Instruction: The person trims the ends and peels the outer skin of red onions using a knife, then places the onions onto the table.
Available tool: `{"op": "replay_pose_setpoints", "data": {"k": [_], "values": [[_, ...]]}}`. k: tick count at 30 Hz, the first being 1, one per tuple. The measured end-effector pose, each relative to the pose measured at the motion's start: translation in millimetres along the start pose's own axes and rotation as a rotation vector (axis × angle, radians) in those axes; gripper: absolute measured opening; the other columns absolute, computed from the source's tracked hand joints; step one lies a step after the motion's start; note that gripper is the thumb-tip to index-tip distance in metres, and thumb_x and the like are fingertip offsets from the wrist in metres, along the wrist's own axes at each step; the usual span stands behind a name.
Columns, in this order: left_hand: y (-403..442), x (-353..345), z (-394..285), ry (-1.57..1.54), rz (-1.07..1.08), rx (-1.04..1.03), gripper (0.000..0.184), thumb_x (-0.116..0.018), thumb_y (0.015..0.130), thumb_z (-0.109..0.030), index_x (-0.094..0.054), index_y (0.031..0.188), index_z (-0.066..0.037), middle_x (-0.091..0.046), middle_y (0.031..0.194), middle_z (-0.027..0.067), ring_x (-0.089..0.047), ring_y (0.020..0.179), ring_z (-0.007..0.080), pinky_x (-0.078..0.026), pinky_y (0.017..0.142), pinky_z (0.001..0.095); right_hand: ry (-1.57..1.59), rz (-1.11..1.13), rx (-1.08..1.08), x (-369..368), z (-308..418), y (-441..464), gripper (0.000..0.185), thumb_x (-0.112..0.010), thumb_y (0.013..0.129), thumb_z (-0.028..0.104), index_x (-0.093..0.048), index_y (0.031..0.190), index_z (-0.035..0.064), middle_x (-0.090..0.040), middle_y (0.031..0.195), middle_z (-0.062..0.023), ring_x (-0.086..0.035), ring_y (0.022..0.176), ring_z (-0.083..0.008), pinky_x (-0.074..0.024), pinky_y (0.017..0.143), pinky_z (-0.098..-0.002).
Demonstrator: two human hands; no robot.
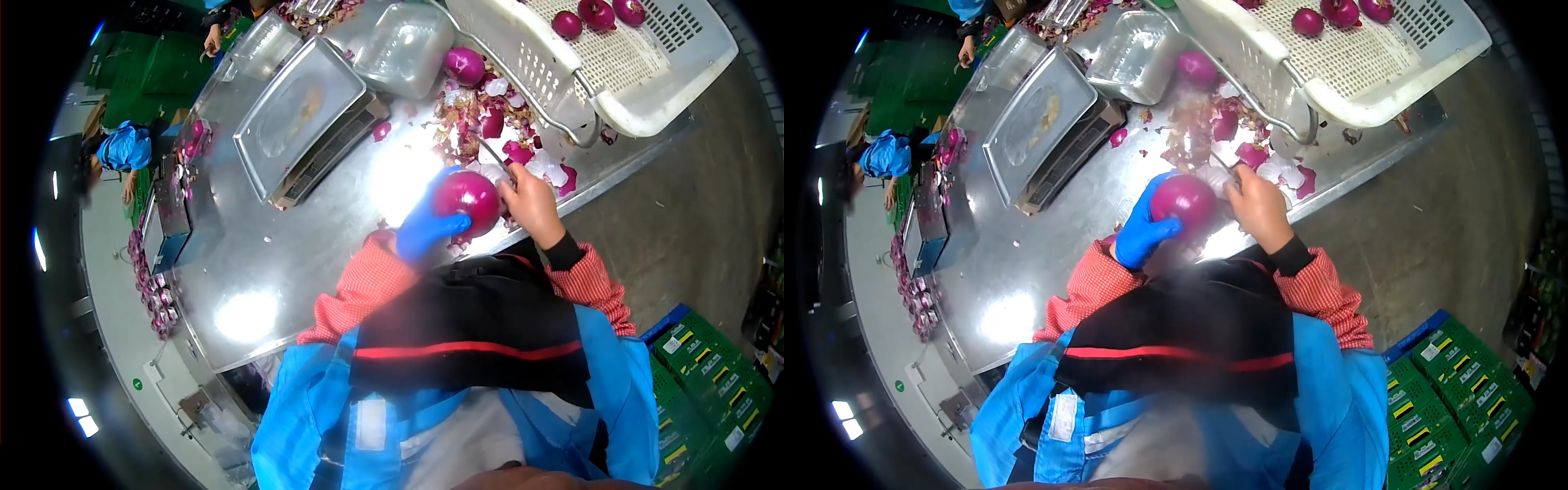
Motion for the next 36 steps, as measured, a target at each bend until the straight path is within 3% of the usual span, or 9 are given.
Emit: {"op": "replay_pose_setpoints", "data": {"k": [5,12,15,22,26,28,31,34,36], "values": [[1,-5,-12,0.106,0.108,0.01,0.087,-0.078,0.074,-0.019,-0.03,0.146,-0.007,-0.044,0.138,0.0105,-0.044,0.128,0.0235,-0.034,0.108,0.0384,0.555,0.073,-0.045,23,19,-7,0.036,-0.068,0.083,0.028,-0.063,0.112,0.0068,-0.064,0.078,-0.0102,-0.06,0.062,-0.0192,-0.0466,0.059,-0.0319],[3,-8,-11,0.434,0.229,-0.06,0.104,-0.081,0.069,-0.014,-0.018,0.151,-0.007,-0.042,0.139,0.0118,-0.041,0.13,0.0236,-0.033,0.109,0.0387,0.139,-0.006,0.446,46,55,-9,0.02,-0.068,0.082,0.024,-0.069,0.095,0.0082,-0.065,0.081,-0.0101,-0.063,0.067,-0.0268,-0.0487,0.06,-0.0367],[-1,-6,-8,0.426,0.27,-0.008,0.107,-0.081,0.068,-0.013,-0.014,0.152,-0.007,-0.041,0.141,0.0125,-0.039,0.132,0.0237,-0.032,0.11,0.0386,-0.092,-0.076,0.463,37,52,-10,0.014,-0.065,0.083,0.019,-0.065,0.089,0.0072,-0.066,0.081,-0.0119,-0.063,0.069,-0.0315,-0.049,0.06,-0.0401],[-1,1,8,0.275,0.265,0.018,0.092,-0.075,0.074,-0.017,-0.023,0.149,-0.006,-0.041,0.141,0.0157,-0.041,0.132,0.0263,-0.035,0.109,0.0422,-0.091,-0.04,0.1,5,-1,-9,0.015,-0.061,0.084,0.02,-0.059,0.082,0.005,-0.062,0.071,-0.0182,-0.062,0.066,-0.0373,-0.0466,0.057,-0.0461],[-3,5,24,-0.37,0.06,0.172,0.076,-0.069,0.08,-0.023,-0.032,0.143,-0.005,-0.043,0.139,0.0173,-0.047,0.126,0.0299,-0.042,0.102,0.0442,-0.25,-0.118,0.039,7,-28,-14,0.019,-0.06,0.083,0.021,-0.056,0.076,0.0036,-0.061,0.067,-0.0196,-0.061,0.066,-0.0391,-0.0454,0.057,-0.049],[0,1,9,-0.605,-0.028,0.239,0.07,-0.075,0.077,-0.016,-0.04,0.137,-0.004,-0.049,0.132,0.017,-0.056,0.114,0.0252,-0.05,0.093,0.036,-0.022,0.049,-0.009,15,-27,-16,0.033,-0.068,0.08,0.024,-0.059,0.105,0.003,-0.064,0.08,-0.0163,-0.063,0.07,-0.0308,-0.0487,0.064,-0.0418],[8,16,15,0.061,0.025,0.095,0.05,-0.065,0.088,-0.014,-0.043,0.133,-0.005,-0.057,0.124,0.0121,-0.061,0.107,0.0184,-0.054,0.084,0.0322,0.485,0.216,0.064,44,33,-15,0.078,-0.077,0.075,0.029,-0.042,0.14,0.0065,-0.063,0.106,-0.0125,-0.059,0.086,-0.0184,-0.0486,0.08,-0.0319],[9,7,26,-0.378,0.01,0.224,0.074,-0.04,0.092,-0.059,-0.031,0.146,-0.009,-0.041,0.144,0.0163,-0.045,0.129,0.0336,-0.041,0.104,0.0494,0.346,0.189,0.274,35,50,-17,0.065,-0.078,0.075,0.03,-0.054,0.128,0.0024,-0.064,0.111,-0.0154,-0.062,0.096,-0.0208,-0.0483,0.084,-0.0327],[3,3,14,-0.273,0.094,0.291,0.075,-0.038,0.093,-0.061,-0.031,0.146,-0.009,-0.042,0.143,0.0151,-0.045,0.129,0.0311,-0.041,0.104,0.0457,0.499,0.223,0.197,33,47,-17,0.055,-0.077,0.075,0.036,-0.062,0.112,-0.0017,-0.067,0.092,-0.0152,-0.066,0.083,-0.026,-0.0501,0.076,-0.0349]]}}
Point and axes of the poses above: each hand's wrist, its own y-axis towards the middle knuckle, its own x-axis out of the back of the hand, z = x × y, the point moved 4 cm from there along y, towards the middle knuckle
